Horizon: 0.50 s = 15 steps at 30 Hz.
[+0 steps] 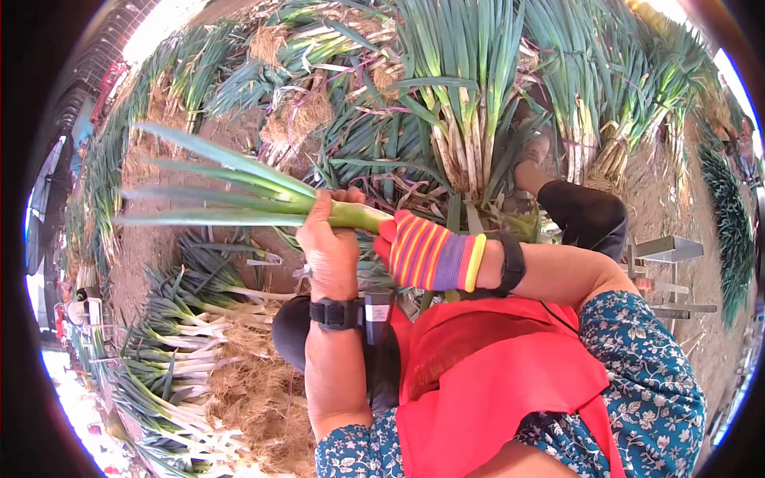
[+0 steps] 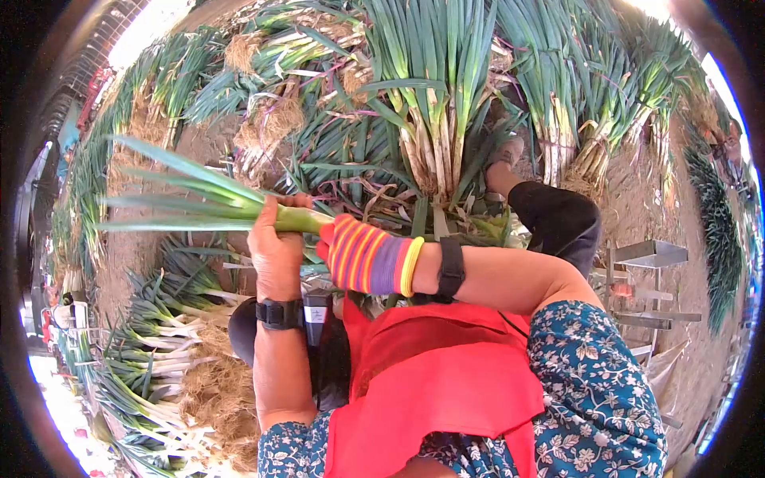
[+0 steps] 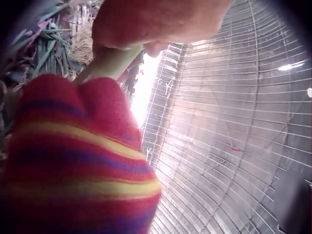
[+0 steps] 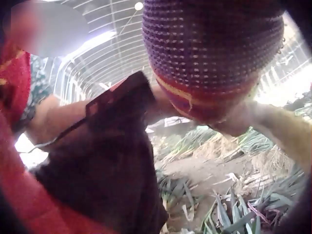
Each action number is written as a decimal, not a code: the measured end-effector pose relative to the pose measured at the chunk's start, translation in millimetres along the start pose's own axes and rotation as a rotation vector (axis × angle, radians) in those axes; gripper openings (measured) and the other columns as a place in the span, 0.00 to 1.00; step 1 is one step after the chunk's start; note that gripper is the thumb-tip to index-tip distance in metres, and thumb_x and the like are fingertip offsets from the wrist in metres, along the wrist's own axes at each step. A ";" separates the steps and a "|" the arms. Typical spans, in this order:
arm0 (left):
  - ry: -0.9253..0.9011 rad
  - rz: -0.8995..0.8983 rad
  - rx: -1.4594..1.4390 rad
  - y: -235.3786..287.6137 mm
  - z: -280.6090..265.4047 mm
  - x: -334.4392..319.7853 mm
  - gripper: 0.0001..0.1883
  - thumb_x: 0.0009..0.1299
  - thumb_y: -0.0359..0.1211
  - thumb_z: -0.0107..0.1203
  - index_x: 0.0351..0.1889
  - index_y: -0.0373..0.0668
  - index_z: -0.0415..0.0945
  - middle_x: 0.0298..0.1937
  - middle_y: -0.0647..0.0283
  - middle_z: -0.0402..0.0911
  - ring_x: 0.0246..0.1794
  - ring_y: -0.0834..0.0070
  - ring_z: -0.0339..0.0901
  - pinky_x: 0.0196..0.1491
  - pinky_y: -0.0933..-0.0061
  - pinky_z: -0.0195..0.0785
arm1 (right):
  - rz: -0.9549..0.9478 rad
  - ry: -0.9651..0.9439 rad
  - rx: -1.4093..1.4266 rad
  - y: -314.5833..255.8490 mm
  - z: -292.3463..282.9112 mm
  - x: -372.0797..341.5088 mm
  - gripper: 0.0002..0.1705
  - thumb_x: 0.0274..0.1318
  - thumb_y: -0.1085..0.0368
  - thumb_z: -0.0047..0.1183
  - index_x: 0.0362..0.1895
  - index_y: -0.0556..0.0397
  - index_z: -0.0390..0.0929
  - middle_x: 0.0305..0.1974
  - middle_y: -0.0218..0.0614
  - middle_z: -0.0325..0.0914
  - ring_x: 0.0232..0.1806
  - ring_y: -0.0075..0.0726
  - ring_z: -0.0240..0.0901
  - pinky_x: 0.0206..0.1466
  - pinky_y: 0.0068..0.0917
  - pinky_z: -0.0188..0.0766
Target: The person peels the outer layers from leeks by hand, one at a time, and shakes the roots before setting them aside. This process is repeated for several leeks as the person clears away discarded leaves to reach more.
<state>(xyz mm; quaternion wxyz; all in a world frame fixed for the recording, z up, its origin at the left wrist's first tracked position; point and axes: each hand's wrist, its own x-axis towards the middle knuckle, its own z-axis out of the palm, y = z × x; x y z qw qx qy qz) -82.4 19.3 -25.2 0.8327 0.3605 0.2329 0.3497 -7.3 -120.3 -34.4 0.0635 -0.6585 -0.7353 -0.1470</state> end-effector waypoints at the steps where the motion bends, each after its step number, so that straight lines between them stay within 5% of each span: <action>1: 0.016 -0.062 -0.053 -3.5 5.9 -3.8 0.12 0.69 0.33 0.52 0.37 0.30 0.65 0.33 0.55 0.69 0.38 0.62 0.73 0.48 0.57 0.70 | 0.024 -0.044 0.038 -2.5 16.4 -7.8 0.10 0.38 0.61 0.51 0.29 0.49 0.72 0.26 0.31 0.69 0.33 0.38 0.68 0.33 0.34 0.64; 5: 0.182 -0.047 -0.091 -37.6 6.0 -8.9 0.11 0.69 0.32 0.51 0.38 0.31 0.67 0.33 0.58 0.69 0.35 0.65 0.72 0.44 0.60 0.70 | 0.112 -0.116 0.155 -10.6 30.4 -42.5 0.07 0.40 0.63 0.48 0.23 0.53 0.70 0.25 0.34 0.73 0.27 0.38 0.69 0.26 0.36 0.62; 6: 0.178 -0.055 -0.088 -32.9 4.0 -11.8 0.11 0.69 0.32 0.51 0.38 0.31 0.67 0.33 0.58 0.69 0.35 0.65 0.72 0.44 0.60 0.70 | 0.094 -0.296 0.083 -13.6 52.3 -64.7 0.06 0.40 0.63 0.48 0.22 0.52 0.72 0.23 0.34 0.74 0.26 0.40 0.71 0.24 0.37 0.63; 8: 0.034 0.233 0.527 -8.1 -8.5 -13.7 0.11 0.71 0.34 0.48 0.37 0.33 0.67 0.33 0.59 0.69 0.36 0.66 0.71 0.47 0.63 0.69 | 0.166 -0.708 0.098 -3.9 72.1 -126.6 0.07 0.41 0.63 0.48 0.24 0.48 0.78 0.23 0.37 0.77 0.27 0.43 0.75 0.23 0.40 0.67; 9: 0.061 0.243 0.256 12.5 -12.6 -2.9 0.11 0.71 0.34 0.48 0.37 0.33 0.67 0.34 0.59 0.70 0.37 0.67 0.71 0.49 0.64 0.68 | 0.244 -0.934 0.179 13.2 69.3 -160.9 0.09 0.43 0.63 0.48 0.27 0.47 0.81 0.24 0.39 0.78 0.29 0.44 0.77 0.24 0.40 0.70; 11: 0.055 0.246 -0.037 39.1 -9.2 -3.7 0.11 0.72 0.36 0.47 0.37 0.35 0.68 0.35 0.59 0.71 0.39 0.67 0.71 0.54 0.65 0.65 | 0.255 -1.065 0.260 33.3 44.3 -173.8 0.16 0.47 0.60 0.51 0.42 0.45 0.81 0.37 0.37 0.80 0.39 0.47 0.77 0.39 0.41 0.74; 12: 0.059 0.247 -0.019 38.9 -9.9 -6.4 0.11 0.72 0.36 0.47 0.37 0.35 0.68 0.35 0.59 0.71 0.39 0.67 0.71 0.54 0.65 0.65 | 0.249 -1.056 0.276 32.7 22.0 -157.5 0.16 0.47 0.60 0.51 0.42 0.45 0.81 0.37 0.37 0.80 0.39 0.47 0.77 0.39 0.41 0.74; 15: 0.033 0.262 -0.121 24.4 -11.6 -2.1 0.12 0.72 0.37 0.47 0.39 0.35 0.67 0.35 0.56 0.71 0.42 0.66 0.70 0.55 0.61 0.64 | 0.346 -0.221 0.293 25.8 -8.5 -99.8 0.20 0.47 0.58 0.50 0.46 0.48 0.71 0.39 0.37 0.74 0.39 0.48 0.72 0.41 0.44 0.69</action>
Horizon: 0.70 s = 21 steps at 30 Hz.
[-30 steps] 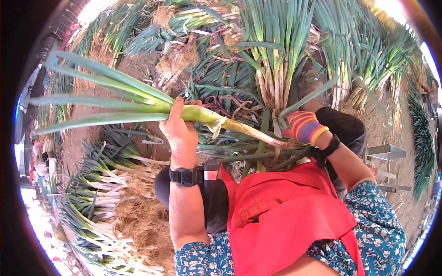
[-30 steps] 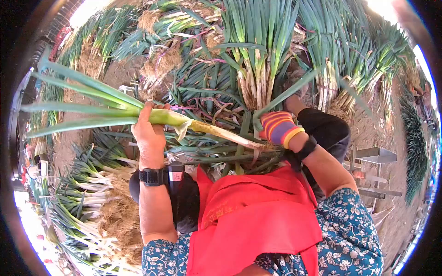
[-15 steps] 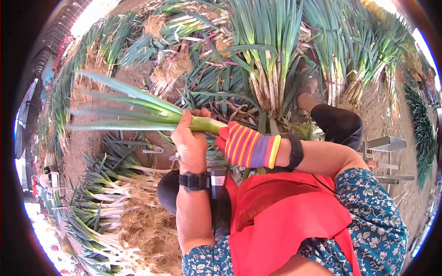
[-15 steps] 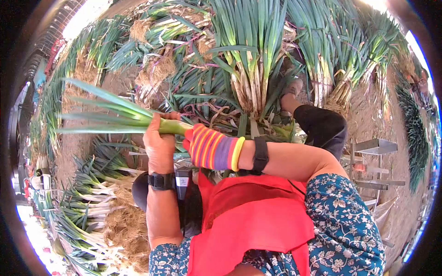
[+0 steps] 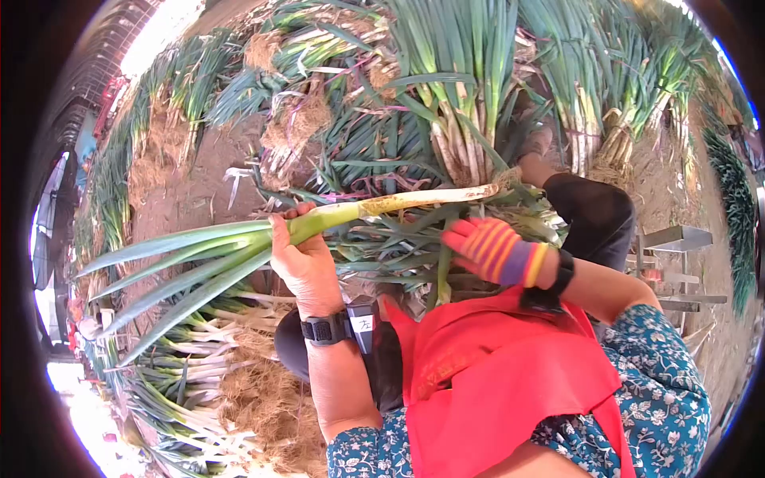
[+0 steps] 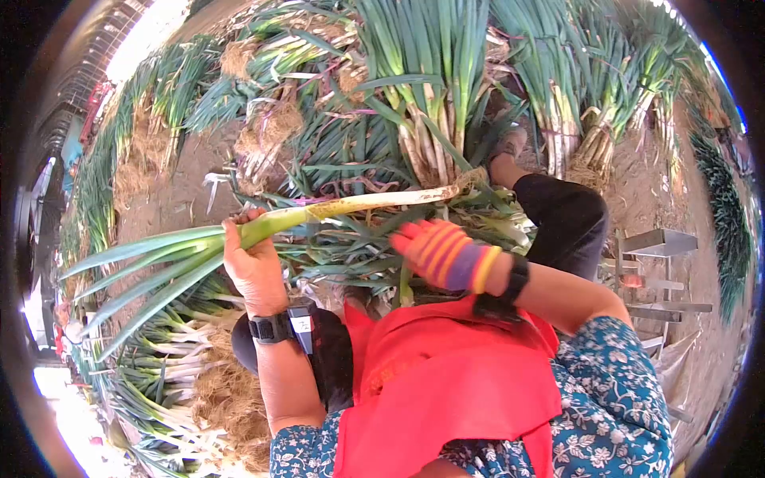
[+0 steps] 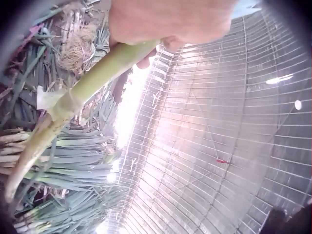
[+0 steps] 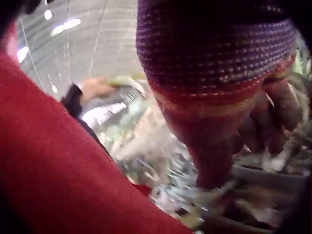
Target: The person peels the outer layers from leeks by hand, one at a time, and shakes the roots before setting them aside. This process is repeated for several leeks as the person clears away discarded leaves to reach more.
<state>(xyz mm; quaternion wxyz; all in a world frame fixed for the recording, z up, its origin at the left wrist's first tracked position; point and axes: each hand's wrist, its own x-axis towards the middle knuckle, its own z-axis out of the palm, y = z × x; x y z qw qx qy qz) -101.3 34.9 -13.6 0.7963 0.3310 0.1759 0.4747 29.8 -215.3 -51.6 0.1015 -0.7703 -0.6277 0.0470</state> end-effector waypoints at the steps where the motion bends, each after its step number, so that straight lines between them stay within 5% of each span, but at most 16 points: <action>1: -0.006 -0.004 -0.011 -5.3 2.2 -3.8 0.12 0.72 0.37 0.47 0.39 0.35 0.67 0.35 0.56 0.71 0.42 0.66 0.70 0.55 0.61 0.64 | -0.088 0.355 -0.038 -9.2 -3.4 14.3 0.21 0.46 0.57 0.51 0.46 0.49 0.69 0.40 0.38 0.71 0.40 0.47 0.71 0.42 0.43 0.68; 7: -0.035 -0.156 0.058 -7.3 25.1 -20.1 0.12 0.69 0.35 0.52 0.42 0.34 0.68 0.40 0.55 0.75 0.41 0.64 0.74 0.50 0.62 0.67 | -0.053 0.583 0.101 -12.7 -12.1 76.4 0.24 0.44 0.61 0.54 0.49 0.50 0.70 0.44 0.42 0.73 0.44 0.48 0.71 0.46 0.42 0.67; 9: -0.148 -0.238 0.020 -6.6 24.0 -22.7 0.11 0.68 0.32 0.52 0.43 0.35 0.70 0.42 0.52 0.77 0.43 0.63 0.76 0.48 0.61 0.71 | 0.000 0.363 0.453 -0.5 -21.0 82.3 0.23 0.45 0.61 0.57 0.47 0.53 0.73 0.42 0.48 0.75 0.44 0.50 0.73 0.46 0.40 0.69; 11: -0.194 -0.423 0.096 -9.7 30.8 -26.9 0.07 0.67 0.29 0.52 0.41 0.37 0.71 0.42 0.53 0.77 0.44 0.62 0.77 0.47 0.58 0.73 | -0.014 0.364 0.488 4.8 -24.4 84.9 0.22 0.45 0.60 0.59 0.46 0.55 0.74 0.40 0.52 0.76 0.44 0.51 0.74 0.47 0.38 0.70; 13: -0.193 -0.388 0.125 -14.2 31.0 -25.9 0.06 0.66 0.26 0.52 0.40 0.38 0.71 0.41 0.55 0.78 0.43 0.62 0.77 0.46 0.58 0.74 | -0.134 0.342 0.643 5.7 -26.5 88.2 0.24 0.45 0.67 0.58 0.49 0.56 0.71 0.37 0.49 0.74 0.42 0.53 0.72 0.42 0.38 0.70; 15: -0.182 -0.333 0.203 -16.6 29.2 -25.5 0.07 0.64 0.24 0.53 0.40 0.38 0.72 0.39 0.57 0.78 0.40 0.64 0.78 0.43 0.64 0.76 | -0.120 0.309 0.622 -1.6 -31.6 86.5 0.24 0.45 0.63 0.59 0.49 0.56 0.72 0.37 0.47 0.74 0.40 0.54 0.72 0.42 0.40 0.69; 18: -0.095 -0.285 0.269 -24.9 29.3 -25.8 0.08 0.62 0.21 0.54 0.39 0.37 0.72 0.37 0.59 0.78 0.38 0.67 0.78 0.40 0.69 0.77 | -0.148 0.435 -0.085 -10.2 -43.1 92.2 0.20 0.41 0.55 0.58 0.37 0.52 0.74 0.32 0.43 0.73 0.32 0.50 0.71 0.33 0.42 0.66; 19: -0.095 -0.286 0.267 -27.6 28.8 -26.8 0.08 0.62 0.21 0.54 0.39 0.37 0.72 0.37 0.59 0.78 0.38 0.67 0.78 0.40 0.69 0.77 | -0.147 0.434 -0.086 -10.2 -41.6 95.1 0.20 0.41 0.55 0.58 0.37 0.52 0.74 0.32 0.43 0.73 0.32 0.50 0.71 0.33 0.42 0.66; 21: -0.093 -0.204 0.280 -33.5 30.5 -28.7 0.09 0.60 0.19 0.55 0.37 0.37 0.73 0.36 0.61 0.78 0.37 0.70 0.78 0.39 0.71 0.76 | -0.184 0.232 -0.362 -12.3 -42.1 102.5 0.16 0.39 0.57 0.57 0.33 0.51 0.73 0.28 0.41 0.73 0.28 0.49 0.70 0.30 0.42 0.66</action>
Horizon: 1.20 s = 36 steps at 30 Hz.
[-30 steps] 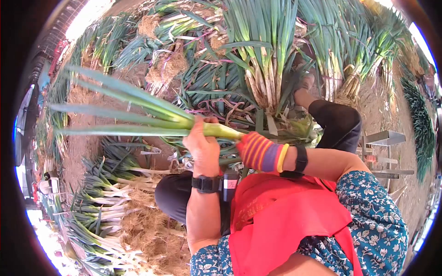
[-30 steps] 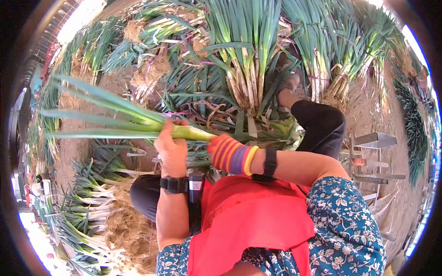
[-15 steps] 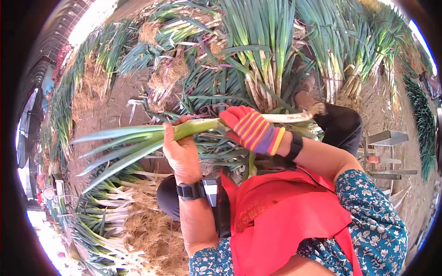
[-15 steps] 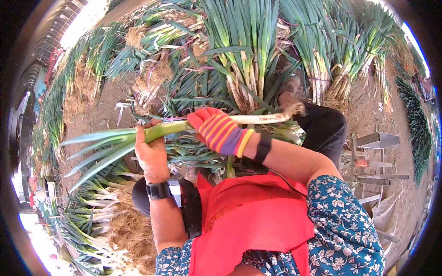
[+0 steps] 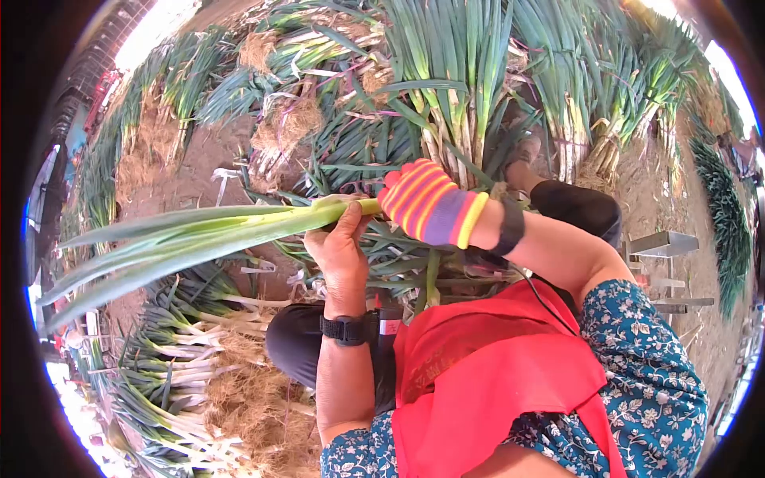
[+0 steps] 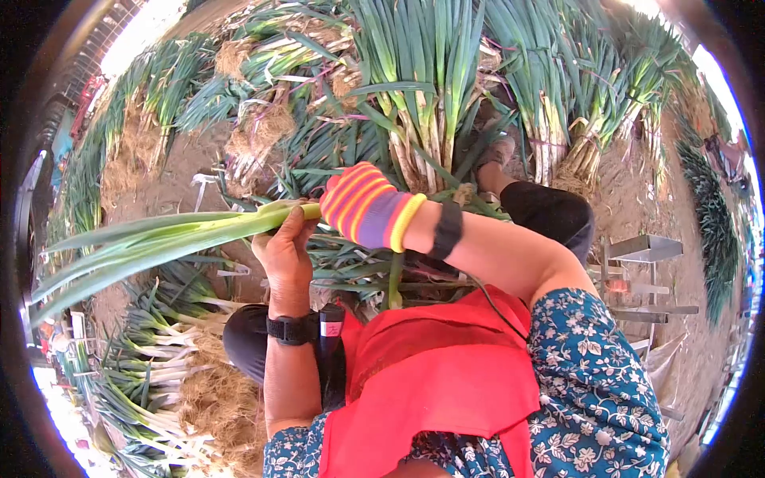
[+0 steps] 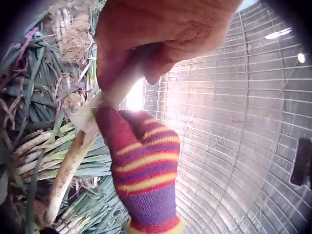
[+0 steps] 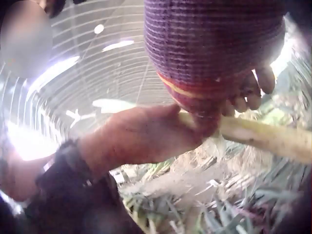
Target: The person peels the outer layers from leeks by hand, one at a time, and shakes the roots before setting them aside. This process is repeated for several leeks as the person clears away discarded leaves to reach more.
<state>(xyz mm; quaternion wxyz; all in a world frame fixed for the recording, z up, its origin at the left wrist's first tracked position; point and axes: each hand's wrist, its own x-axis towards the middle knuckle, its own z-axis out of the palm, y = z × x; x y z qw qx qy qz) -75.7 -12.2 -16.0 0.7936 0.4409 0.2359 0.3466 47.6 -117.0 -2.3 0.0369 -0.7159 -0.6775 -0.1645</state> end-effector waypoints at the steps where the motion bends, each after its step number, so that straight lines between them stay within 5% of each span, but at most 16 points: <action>1: -0.004 0.002 -0.002 -1.5 2.7 -0.9 0.09 0.60 0.19 0.55 0.37 0.37 0.73 0.36 0.61 0.78 0.37 0.70 0.78 0.39 0.71 0.76 | 0.012 -0.056 0.092 2.2 -6.6 5.7 0.14 0.37 0.58 0.57 0.29 0.52 0.74 0.23 0.40 0.73 0.24 0.50 0.71 0.25 0.43 0.65; 6: 0.048 0.246 0.041 -16.9 1.1 7.9 0.06 0.61 0.18 0.54 0.35 0.35 0.73 0.36 0.61 0.77 0.36 0.72 0.77 0.40 0.73 0.75 | 0.131 0.075 0.486 -27.5 7.2 17.2 0.07 0.38 0.62 0.53 0.19 0.51 0.72 0.15 0.43 0.71 0.18 0.52 0.70 0.20 0.46 0.63; 8: 0.070 0.206 0.028 -6.8 10.1 2.3 0.07 0.62 0.20 0.55 0.37 0.35 0.72 0.36 0.61 0.77 0.36 0.71 0.77 0.40 0.70 0.76 | 0.162 0.402 0.568 -52.6 22.2 11.7 0.07 0.38 0.62 0.52 0.19 0.50 0.70 0.16 0.41 0.69 0.17 0.51 0.67 0.20 0.45 0.62; 11: 0.188 0.109 -0.120 3.3 10.2 1.5 0.09 0.62 0.23 0.57 0.39 0.37 0.71 0.35 0.60 0.77 0.36 0.67 0.78 0.39 0.65 0.78 | -0.052 0.029 0.311 -40.5 34.4 -12.8 0.06 0.39 0.62 0.50 0.20 0.50 0.70 0.17 0.40 0.70 0.21 0.44 0.71 0.20 0.43 0.62; 15: 0.187 0.077 -0.204 6.9 -3.6 8.1 0.09 0.62 0.26 0.58 0.38 0.37 0.70 0.38 0.57 0.77 0.36 0.64 0.79 0.38 0.66 0.78 | 0.097 -0.242 0.364 -27.5 72.2 -51.3 0.08 0.45 0.61 0.51 0.27 0.51 0.75 0.24 0.41 0.76 0.23 0.42 0.72 0.25 0.41 0.68; 17: 0.199 0.043 -0.226 1.5 -4.9 6.4 0.09 0.62 0.26 0.58 0.38 0.37 0.70 0.38 0.57 0.77 0.37 0.64 0.79 0.38 0.65 0.78 | 0.471 0.333 0.628 -25.2 66.1 -49.7 0.13 0.53 0.59 0.52 0.38 0.54 0.77 0.28 0.36 0.78 0.23 0.38 0.71 0.28 0.34 0.70; 20: 0.168 -0.004 -0.275 -6.8 4.4 6.4 0.11 0.62 0.27 0.59 0.40 0.38 0.70 0.38 0.58 0.77 0.38 0.64 0.78 0.38 0.65 0.77 | 0.213 0.484 1.193 -15.9 61.8 -16.6 0.17 0.57 0.56 0.53 0.45 0.54 0.76 0.35 0.33 0.79 0.28 0.30 0.71 0.31 0.25 0.69; 22: 0.169 -0.040 -0.234 -3.7 10.8 4.6 0.12 0.64 0.29 0.57 0.42 0.34 0.70 0.39 0.57 0.74 0.40 0.64 0.76 0.44 0.63 0.75 | 0.839 0.167 1.957 -23.6 27.9 -1.3 0.14 0.57 0.59 0.54 0.44 0.52 0.77 0.40 0.31 0.78 0.32 0.23 0.70 0.31 0.20 0.68; 23: 0.133 -0.036 -0.271 -5.2 7.2 8.5 0.13 0.64 0.30 0.58 0.42 0.34 0.70 0.39 0.58 0.74 0.39 0.65 0.76 0.45 0.65 0.74 | 0.879 0.086 2.012 -23.4 17.1 -0.8 0.11 0.54 0.62 0.56 0.41 0.50 0.78 0.36 0.32 0.78 0.30 0.29 0.71 0.29 0.24 0.68; 24: 0.137 -0.034 -0.273 -3.7 8.1 7.7 0.13 0.64 0.30 0.58 0.42 0.34 0.70 0.39 0.58 0.74 0.39 0.65 0.76 0.45 0.65 0.74 | 0.877 0.080 2.012 -23.1 27.6 -2.7 0.11 0.54 0.62 0.56 0.41 0.50 0.78 0.36 0.32 0.78 0.30 0.29 0.71 0.29 0.24 0.68; 26: 0.191 -0.028 -0.256 1.4 7.1 4.7 0.13 0.64 0.30 0.58 0.42 0.34 0.70 0.39 0.58 0.75 0.39 0.66 0.76 0.44 0.66 0.75 | 0.104 0.704 0.376 -24.5 57.9 -9.0 0.10 0.47 0.68 0.57 0.37 0.55 0.78 0.23 0.36 0.74 0.23 0.42 0.71 0.25 0.32 0.66; 28: 0.204 -0.024 -0.244 0.1 -2.7 6.7 0.13 0.64 0.30 0.58 0.42 0.34 0.70 0.40 0.57 0.75 0.40 0.66 0.76 0.43 0.67 0.75 | 0.275 0.579 0.713 -28.5 48.7 -22.1 0.07 0.43 0.67 0.57 0.27 0.57 0.74 0.21 0.40 0.72 0.22 0.49 0.70 0.25 0.39 0.65; 29: 0.217 0.008 -0.244 1.3 -5.9 8.9 0.12 0.64 0.30 0.58 0.42 0.34 0.70 0.40 0.57 0.75 0.40 0.66 0.76 0.42 0.67 0.75 | 0.215 0.206 0.523 -23.2 35.9 -35.3 0.09 0.44 0.65 0.55 0.19 0.53 0.70 0.19 0.40 0.69 0.21 0.49 0.69 0.23 0.39 0.63; 31: 0.223 0.071 -0.256 7.5 -11.8 14.3 0.12 0.63 0.30 0.59 0.41 0.34 0.72 0.39 0.57 0.76 0.40 0.66 0.77 0.42 0.67 0.75 | 0.109 -0.355 0.247 -32.7 76.7 -77.4 0.04 0.45 0.63 0.50 0.23 0.46 0.76 0.23 0.38 0.76 0.26 0.48 0.75 0.29 0.43 0.70; 33: 0.237 0.077 -0.260 18.0 -14.6 15.1 0.11 0.63 0.30 0.59 0.40 0.34 0.72 0.39 0.57 0.76 0.40 0.66 0.77 0.42 0.67 0.75 | 0.143 -0.762 0.331 -42.7 155.3 -149.0 0.14 0.45 0.65 0.45 0.39 0.46 0.78 0.30 0.38 0.78 0.39 0.47 0.77 0.38 0.40 0.73; 36: 0.239 0.077 -0.239 13.2 -21.1 11.4 0.12 0.64 0.30 0.58 0.41 0.34 0.71 0.39 0.56 0.76 0.40 0.65 0.77 0.42 0.66 0.75 | 0.150 -0.585 0.296 -43.7 89.7 -129.0 0.14 0.51 0.62 0.43 0.43 0.50 0.70 0.34 0.39 0.75 0.30 0.46 0.74 0.32 0.44 0.70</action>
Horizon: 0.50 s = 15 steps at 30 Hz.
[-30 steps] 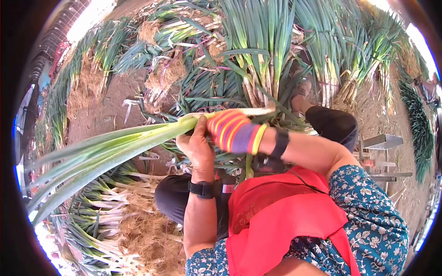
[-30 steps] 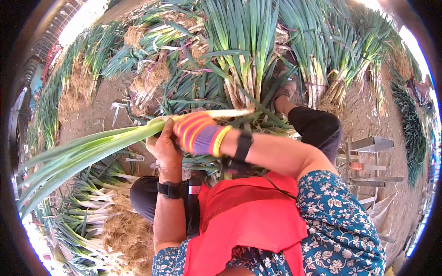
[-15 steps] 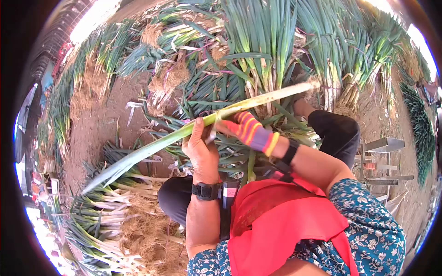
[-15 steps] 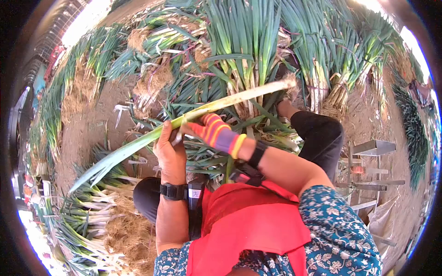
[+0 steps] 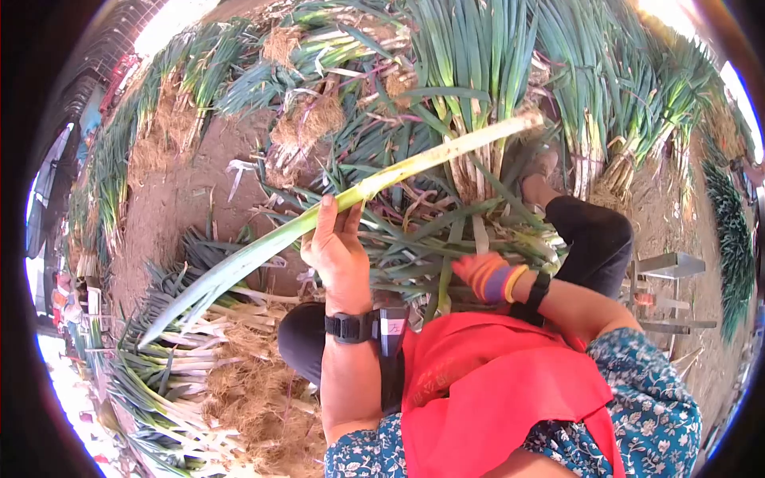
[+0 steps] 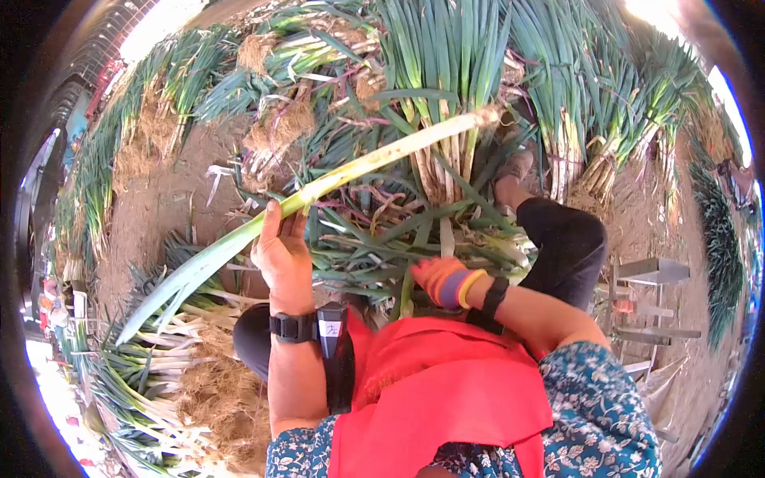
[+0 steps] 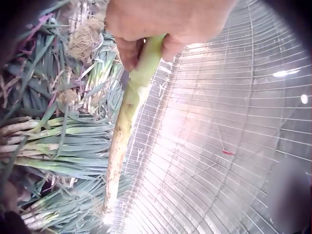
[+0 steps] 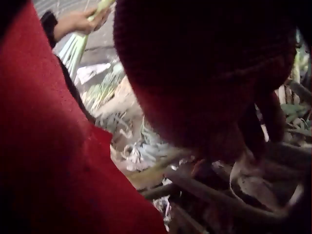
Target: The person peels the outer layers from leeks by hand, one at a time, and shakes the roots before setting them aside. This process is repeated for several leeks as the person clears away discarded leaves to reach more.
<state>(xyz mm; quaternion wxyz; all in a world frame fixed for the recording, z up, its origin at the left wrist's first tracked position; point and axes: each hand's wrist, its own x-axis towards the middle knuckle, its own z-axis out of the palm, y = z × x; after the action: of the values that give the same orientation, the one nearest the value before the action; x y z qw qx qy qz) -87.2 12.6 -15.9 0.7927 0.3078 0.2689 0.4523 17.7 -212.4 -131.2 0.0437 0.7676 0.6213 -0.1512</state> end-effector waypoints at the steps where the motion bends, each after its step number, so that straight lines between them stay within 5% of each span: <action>1: 0.002 0.004 -0.012 -6.4 0.1 -1.7 0.12 0.63 0.29 0.58 0.41 0.33 0.71 0.39 0.56 0.76 0.40 0.65 0.77 0.43 0.66 0.75 | -0.005 0.148 -0.005 -8.1 -28.3 7.5 0.14 0.51 0.62 0.46 0.42 0.51 0.72 0.33 0.39 0.75 0.29 0.46 0.73 0.32 0.42 0.70; 4: 0.040 -0.004 -0.057 -14.4 16.9 -10.1 0.12 0.63 0.26 0.58 0.42 0.32 0.70 0.39 0.55 0.75 0.40 0.64 0.77 0.43 0.66 0.75 | 0.003 0.668 0.329 -24.7 -104.0 28.5 0.16 0.52 0.54 0.52 0.38 0.53 0.75 0.30 0.41 0.77 0.33 0.53 0.75 0.33 0.42 0.69; 6: 0.031 -0.002 0.001 -19.5 16.9 -13.1 0.11 0.62 0.25 0.58 0.41 0.32 0.70 0.38 0.56 0.75 0.40 0.64 0.77 0.44 0.65 0.76 | 0.062 0.816 0.645 -34.6 -133.7 48.0 0.20 0.51 0.51 0.57 0.36 0.57 0.76 0.25 0.37 0.78 0.27 0.42 0.75 0.30 0.36 0.68; 7: 0.031 0.037 0.003 -22.0 16.0 -12.3 0.11 0.62 0.25 0.57 0.40 0.32 0.70 0.38 0.56 0.75 0.40 0.64 0.77 0.45 0.63 0.75 | 0.063 0.817 0.641 -38.9 -138.0 57.4 0.20 0.51 0.51 0.57 0.36 0.57 0.76 0.25 0.37 0.78 0.27 0.42 0.75 0.30 0.36 0.68; 9: 0.028 -0.015 -0.029 -20.8 16.8 -13.2 0.10 0.61 0.25 0.59 0.39 0.35 0.71 0.37 0.57 0.76 0.38 0.66 0.77 0.42 0.66 0.75 | 0.209 0.654 1.682 -45.7 -140.2 73.1 0.18 0.52 0.55 0.58 0.34 0.60 0.78 0.22 0.30 0.77 0.23 0.24 0.70 0.25 0.26 0.64; 12: 0.033 -0.076 -0.069 -22.3 16.7 -18.6 0.10 0.60 0.25 0.60 0.37 0.36 0.71 0.36 0.59 0.76 0.36 0.68 0.77 0.40 0.67 0.75 | 0.325 0.688 1.868 -52.1 -131.6 84.9 0.13 0.54 0.60 0.57 0.31 0.60 0.79 0.21 0.23 0.74 0.22 0.13 0.63 0.22 0.21 0.60; 13: 0.039 -0.101 -0.081 -23.6 16.9 -20.4 0.10 0.61 0.26 0.60 0.38 0.36 0.71 0.36 0.59 0.76 0.36 0.68 0.77 0.41 0.67 0.74 | 0.273 0.626 1.868 -50.7 -128.9 82.9 0.12 0.57 0.56 0.54 0.38 0.52 0.78 0.22 0.20 0.71 0.18 0.12 0.60 0.18 0.14 0.54; 15: 0.054 -0.144 -0.121 -23.0 17.4 -17.3 0.11 0.61 0.27 0.60 0.38 0.34 0.71 0.37 0.60 0.75 0.37 0.67 0.77 0.41 0.66 0.74 | 0.176 0.705 1.785 -44.9 -113.9 90.6 0.12 0.58 0.57 0.53 0.37 0.52 0.78 0.22 0.20 0.70 0.18 0.11 0.60 0.18 0.15 0.53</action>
<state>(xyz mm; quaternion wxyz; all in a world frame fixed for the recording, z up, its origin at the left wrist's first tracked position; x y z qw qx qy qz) -70.0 -16.1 -18.5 0.8327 0.2270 0.2839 0.4176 11.1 -88.1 -43.5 -0.7343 0.5633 0.1951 -0.3248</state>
